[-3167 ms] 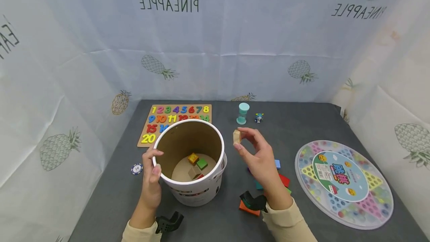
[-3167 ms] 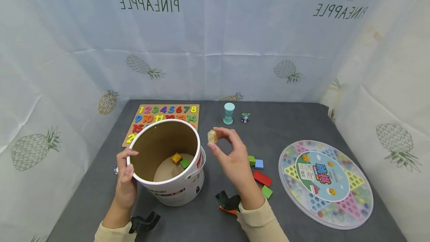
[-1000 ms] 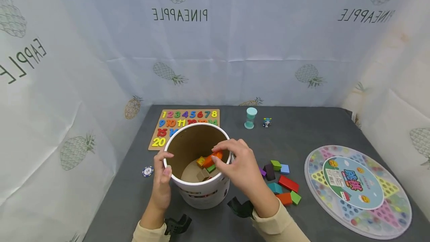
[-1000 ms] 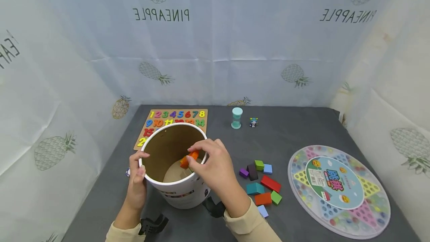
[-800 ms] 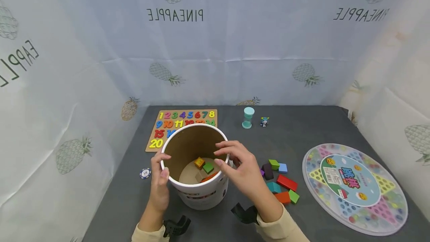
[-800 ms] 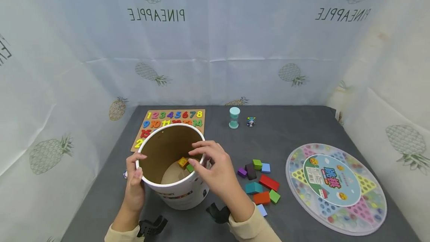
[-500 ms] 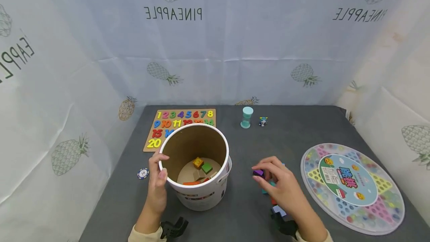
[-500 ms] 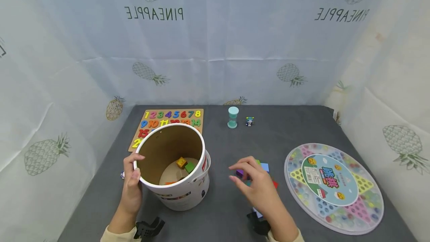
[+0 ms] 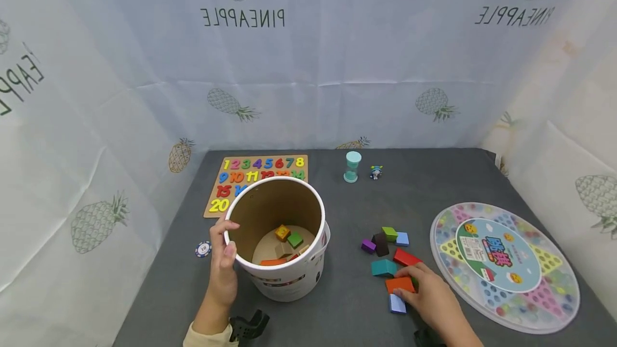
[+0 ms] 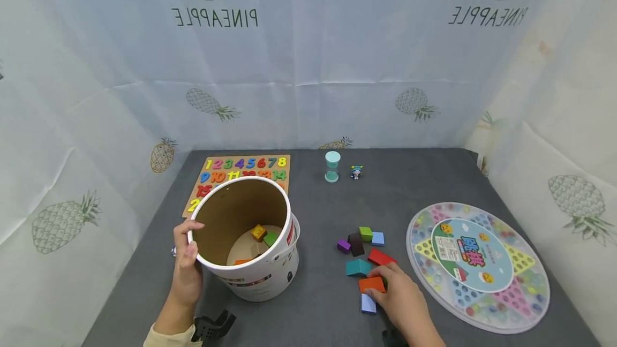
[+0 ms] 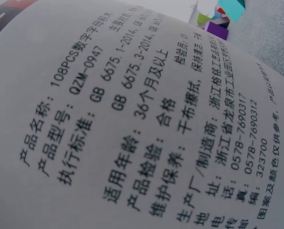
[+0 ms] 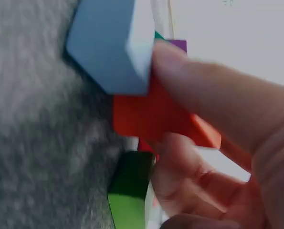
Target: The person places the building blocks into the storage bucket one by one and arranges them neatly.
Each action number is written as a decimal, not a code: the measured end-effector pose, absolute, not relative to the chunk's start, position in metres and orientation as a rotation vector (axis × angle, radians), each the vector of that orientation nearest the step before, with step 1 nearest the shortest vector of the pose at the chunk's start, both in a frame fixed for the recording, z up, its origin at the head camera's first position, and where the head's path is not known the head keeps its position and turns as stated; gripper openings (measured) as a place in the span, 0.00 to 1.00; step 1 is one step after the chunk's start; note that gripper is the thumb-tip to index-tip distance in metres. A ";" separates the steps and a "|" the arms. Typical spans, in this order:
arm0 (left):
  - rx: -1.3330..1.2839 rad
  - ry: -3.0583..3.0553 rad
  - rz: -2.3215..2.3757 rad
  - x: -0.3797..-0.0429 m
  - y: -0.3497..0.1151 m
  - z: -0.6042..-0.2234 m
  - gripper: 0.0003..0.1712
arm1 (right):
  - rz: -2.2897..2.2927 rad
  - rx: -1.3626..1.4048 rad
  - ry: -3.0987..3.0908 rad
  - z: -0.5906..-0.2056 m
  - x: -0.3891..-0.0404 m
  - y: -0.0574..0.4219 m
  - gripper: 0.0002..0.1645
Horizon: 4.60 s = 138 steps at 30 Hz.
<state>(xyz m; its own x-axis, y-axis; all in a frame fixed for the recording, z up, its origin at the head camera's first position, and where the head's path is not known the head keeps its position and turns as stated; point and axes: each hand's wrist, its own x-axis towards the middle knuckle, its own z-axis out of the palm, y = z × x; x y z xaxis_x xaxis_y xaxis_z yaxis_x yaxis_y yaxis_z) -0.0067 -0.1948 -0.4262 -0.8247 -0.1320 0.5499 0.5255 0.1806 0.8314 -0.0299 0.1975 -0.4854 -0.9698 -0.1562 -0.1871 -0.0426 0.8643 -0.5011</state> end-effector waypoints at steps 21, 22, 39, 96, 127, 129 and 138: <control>-0.325 -1.976 -1.673 -0.009 -0.194 -0.425 0.22 | -0.601 -0.091 2.723 -0.478 -0.034 0.177 0.25; -0.321 -1.975 -1.673 -0.009 -0.194 -0.424 0.22 | -0.612 -0.096 2.730 -0.478 -0.034 0.175 0.25; -0.349 -1.985 -1.661 -0.007 -0.196 -0.425 0.22 | -0.724 -0.247 2.733 -0.481 -0.031 0.162 0.21; -0.424 -1.825 -1.746 -0.006 -0.202 -0.425 0.22 | -0.687 -0.344 2.830 -0.502 0.013 0.179 0.27; -0.385 -1.931 -1.689 -0.007 -0.194 -0.431 0.20 | -1.785 -1.348 2.703 -0.391 -0.038 0.050 0.22; -0.387 -1.919 -1.694 -0.007 -0.194 -0.431 0.21 | -1.823 -1.327 2.757 -0.399 -0.032 0.068 0.23; -0.432 -1.859 -1.709 -0.010 -0.194 -0.431 0.21 | -0.865 -0.320 3.008 -0.443 -0.005 0.153 0.20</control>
<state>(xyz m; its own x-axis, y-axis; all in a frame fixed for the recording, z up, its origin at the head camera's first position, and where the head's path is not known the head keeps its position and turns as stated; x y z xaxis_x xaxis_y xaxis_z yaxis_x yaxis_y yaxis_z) -0.0098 -0.1943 -0.4305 -0.7846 -0.1404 0.6038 0.5899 0.1305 0.7969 -0.0045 0.1530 -0.4430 -0.9794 -0.1930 0.0600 -0.1954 0.8280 -0.5255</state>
